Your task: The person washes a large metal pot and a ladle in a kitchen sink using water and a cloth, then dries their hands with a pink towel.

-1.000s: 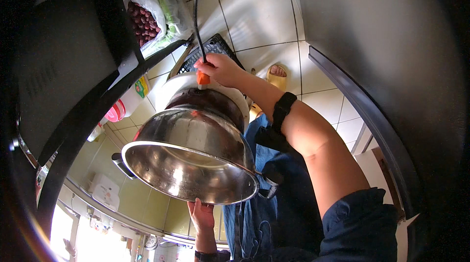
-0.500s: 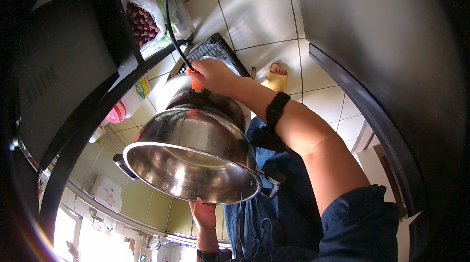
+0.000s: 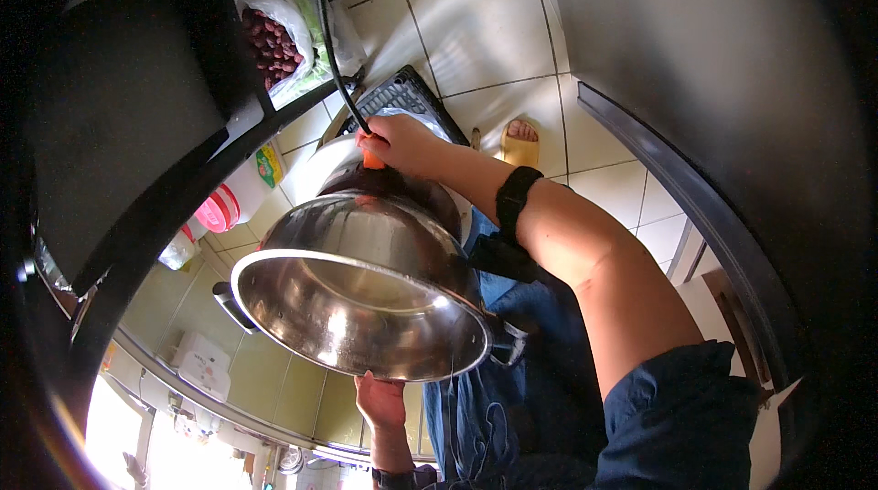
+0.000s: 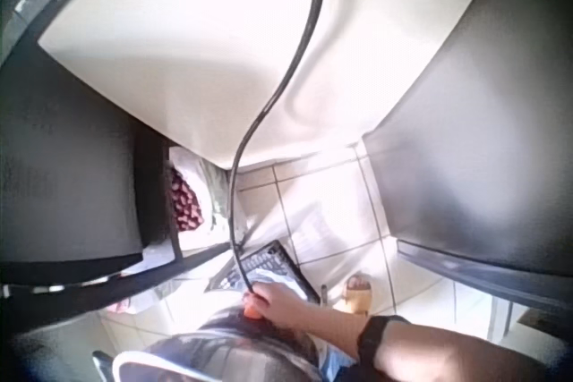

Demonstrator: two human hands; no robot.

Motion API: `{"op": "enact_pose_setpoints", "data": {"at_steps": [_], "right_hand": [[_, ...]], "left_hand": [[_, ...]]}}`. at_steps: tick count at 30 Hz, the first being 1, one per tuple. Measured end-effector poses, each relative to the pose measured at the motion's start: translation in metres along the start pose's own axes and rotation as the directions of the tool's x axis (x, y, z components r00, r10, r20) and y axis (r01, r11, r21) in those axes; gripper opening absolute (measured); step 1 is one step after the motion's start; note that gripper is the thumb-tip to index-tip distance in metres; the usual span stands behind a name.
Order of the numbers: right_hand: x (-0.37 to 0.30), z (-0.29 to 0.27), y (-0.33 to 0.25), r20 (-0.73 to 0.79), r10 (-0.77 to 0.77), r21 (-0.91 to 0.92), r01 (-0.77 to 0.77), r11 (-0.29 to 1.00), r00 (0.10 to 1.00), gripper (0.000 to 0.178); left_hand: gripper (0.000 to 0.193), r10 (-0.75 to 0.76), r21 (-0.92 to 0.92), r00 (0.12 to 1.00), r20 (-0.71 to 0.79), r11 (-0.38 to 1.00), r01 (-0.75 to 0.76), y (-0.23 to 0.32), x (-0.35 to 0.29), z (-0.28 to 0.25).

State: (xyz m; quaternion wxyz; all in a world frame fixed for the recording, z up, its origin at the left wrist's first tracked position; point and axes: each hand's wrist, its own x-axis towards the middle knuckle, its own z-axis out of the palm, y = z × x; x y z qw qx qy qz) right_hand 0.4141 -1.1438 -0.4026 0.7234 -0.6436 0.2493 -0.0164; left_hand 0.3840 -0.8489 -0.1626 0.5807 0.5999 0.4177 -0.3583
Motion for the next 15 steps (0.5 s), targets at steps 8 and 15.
{"op": "enact_pose_setpoints", "data": {"at_steps": [8, 15], "right_hand": [[-0.086, -0.037, -0.085, 0.055, 0.257, -0.008, -0.257, 0.966, 0.965, 0.054], [-0.191, -0.032, -0.152, 0.132, 0.36, -0.361, -0.293, 0.885, 0.924, 0.061]], "left_hand": [[0.044, 0.067, -0.115, 0.986, 0.155, 0.992, -0.05, 0.004, 0.005, -0.011], [0.047, 0.165, -0.082, 0.986, 0.03, 0.983, -0.162, -0.02, -0.03, -0.017]]}}
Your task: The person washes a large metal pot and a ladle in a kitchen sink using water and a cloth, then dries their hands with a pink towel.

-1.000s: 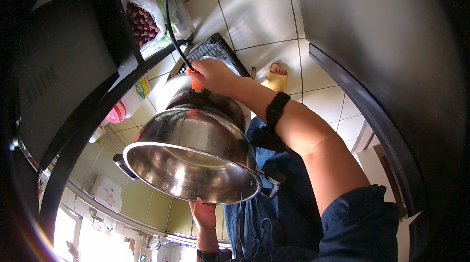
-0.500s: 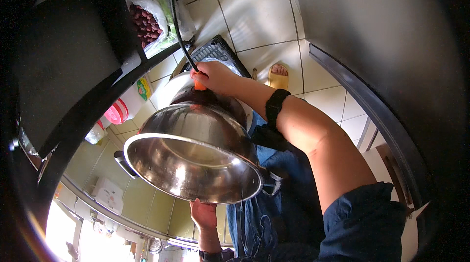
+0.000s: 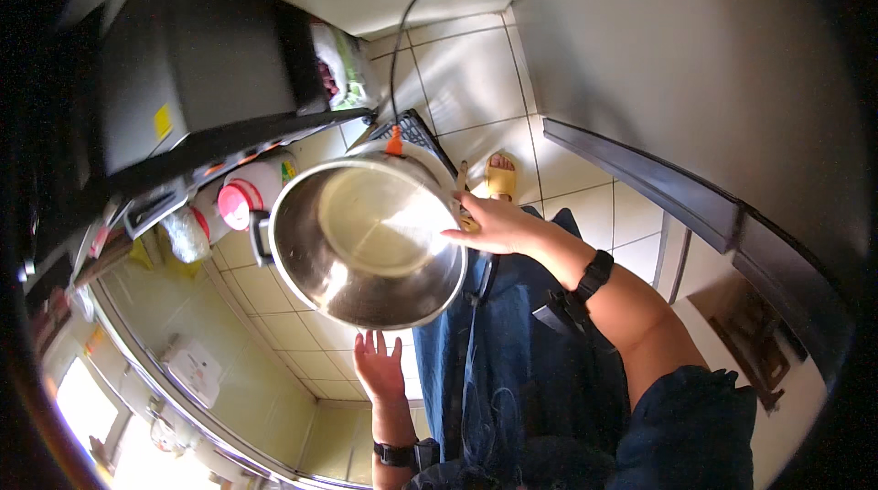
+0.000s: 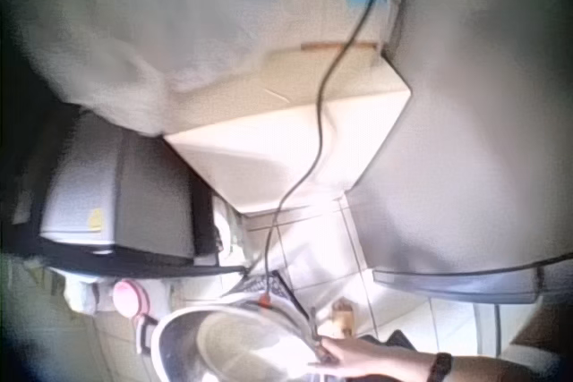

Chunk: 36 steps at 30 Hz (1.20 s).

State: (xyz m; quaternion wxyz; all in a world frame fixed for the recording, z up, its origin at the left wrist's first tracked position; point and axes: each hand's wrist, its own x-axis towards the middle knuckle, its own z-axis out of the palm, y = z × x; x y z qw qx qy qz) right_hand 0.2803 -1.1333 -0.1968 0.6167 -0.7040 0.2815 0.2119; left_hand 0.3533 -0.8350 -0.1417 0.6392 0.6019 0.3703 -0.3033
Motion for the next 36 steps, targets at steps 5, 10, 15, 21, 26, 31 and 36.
{"op": "enact_pose_setpoints", "data": {"at_steps": [5, 10, 15, 21, 26, 31, 36], "right_hand": [[-0.015, 0.041, 0.018, -0.061, 0.001, -0.183, -0.012, 0.983, 0.998, 0.047], [0.008, 0.053, 0.035, -0.061, 0.073, -0.079, -0.078, 0.994, 0.995, 0.038], [0.023, 0.058, 0.051, -0.16, 0.165, -0.076, -0.178, 0.981, 0.973, 0.035], [0.033, 0.044, 0.048, -0.09, 0.174, -0.509, -0.196, 0.839, 0.981, 0.04], [0.027, 0.03, 0.026, 0.034, 0.447, -0.177, -0.435, 0.883, 0.894, 0.034], [0.033, 0.014, 0.032, -0.021, 0.448, -0.254, -0.438, 0.862, 0.894, 0.035], [0.016, 0.02, -0.095, 0.152, 0.544, -0.942, -0.046, 0.333, 0.825, 0.054]], "left_hand": [[0.04, 0.001, -0.053, 0.958, 0.286, 0.998, 0.015, 0.005, -0.054, -0.027], [0.033, -0.084, -0.01, 0.934, 0.348, 0.996, 0.093, 0.004, -0.133, -0.054], [0.029, -0.137, -0.078, 0.974, 0.179, 0.985, 0.152, -0.042, -0.208, -0.085], [0.028, 0.03, -0.059, 0.982, 0.188, 0.998, -0.019, -0.068, -0.222, -0.084], [0.027, 0.082, -0.208, 0.996, 0.025, 0.975, -0.075, -0.074, -0.253, -0.101], [0.03, 0.016, -0.296, 0.99, -0.141, 0.953, -0.057, -0.105, -0.272, -0.141], [0.042, 0.16, -0.071, 0.978, -0.135, 0.983, -0.17, -0.092, -0.27, -0.181]]}}
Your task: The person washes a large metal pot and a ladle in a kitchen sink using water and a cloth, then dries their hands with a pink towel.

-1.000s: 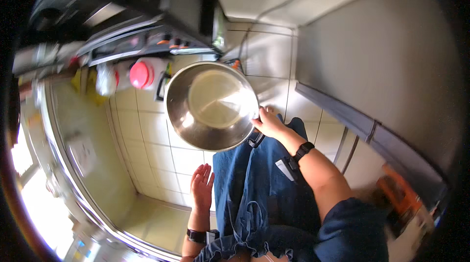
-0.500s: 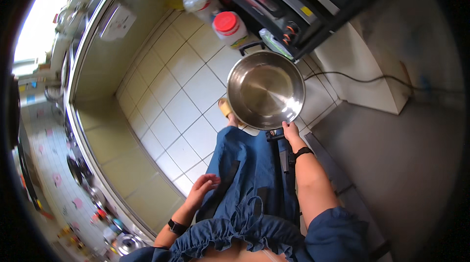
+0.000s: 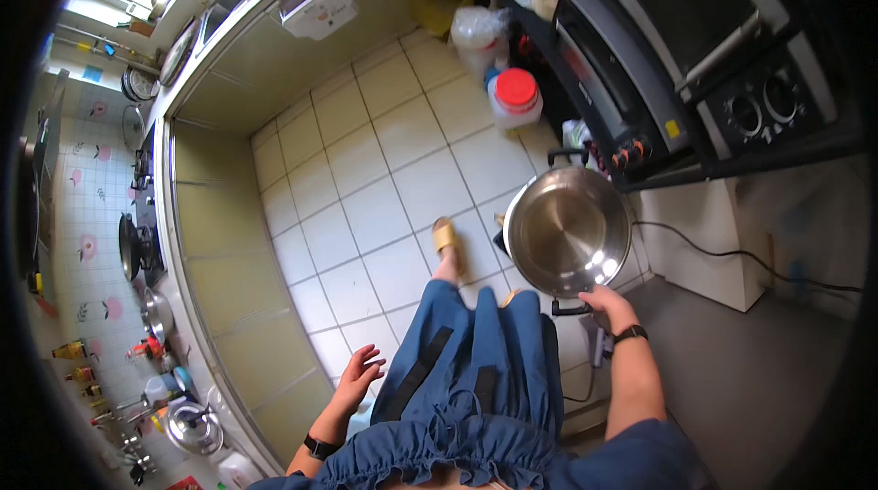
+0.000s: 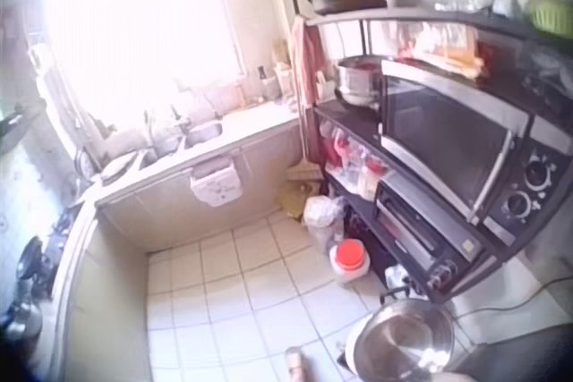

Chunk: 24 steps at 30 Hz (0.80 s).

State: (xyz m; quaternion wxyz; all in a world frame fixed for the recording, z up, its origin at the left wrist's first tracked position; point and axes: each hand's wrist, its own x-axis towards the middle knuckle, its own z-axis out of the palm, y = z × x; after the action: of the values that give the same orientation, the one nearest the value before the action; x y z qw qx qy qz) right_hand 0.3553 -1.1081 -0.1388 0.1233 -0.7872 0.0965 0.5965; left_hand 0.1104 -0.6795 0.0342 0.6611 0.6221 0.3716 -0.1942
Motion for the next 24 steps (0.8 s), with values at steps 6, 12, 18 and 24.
{"op": "enact_pose_setpoints", "data": {"at_steps": [6, 12, 18, 24], "right_hand": [[-0.228, -0.121, -0.101, -0.448, -0.511, 0.622, 0.666, 0.412, 0.734, 0.047], [-0.161, -0.129, -0.167, -0.583, -0.606, 0.788, 0.558, -0.261, 0.541, 0.059], [-0.165, -0.135, -0.324, -0.668, -0.504, 0.269, 0.809, 0.523, 0.548, 0.057], [-0.173, -0.232, -0.439, -0.776, -0.533, 0.15, 0.92, 0.362, 0.337, 0.07]], "left_hand": [[0.041, 0.401, -0.322, 0.904, 0.151, 0.884, -0.338, 0.142, 0.023, -0.116], [0.059, 0.32, 0.697, 0.932, 0.169, 0.63, -0.343, 0.203, 0.091, -0.228], [0.041, 0.632, 0.645, 0.756, -0.17, 0.651, -0.4, 0.294, 0.121, -0.333], [0.046, 0.738, 0.465, 0.67, 0.086, 0.565, -0.682, 0.386, 0.217, -0.291]]}}
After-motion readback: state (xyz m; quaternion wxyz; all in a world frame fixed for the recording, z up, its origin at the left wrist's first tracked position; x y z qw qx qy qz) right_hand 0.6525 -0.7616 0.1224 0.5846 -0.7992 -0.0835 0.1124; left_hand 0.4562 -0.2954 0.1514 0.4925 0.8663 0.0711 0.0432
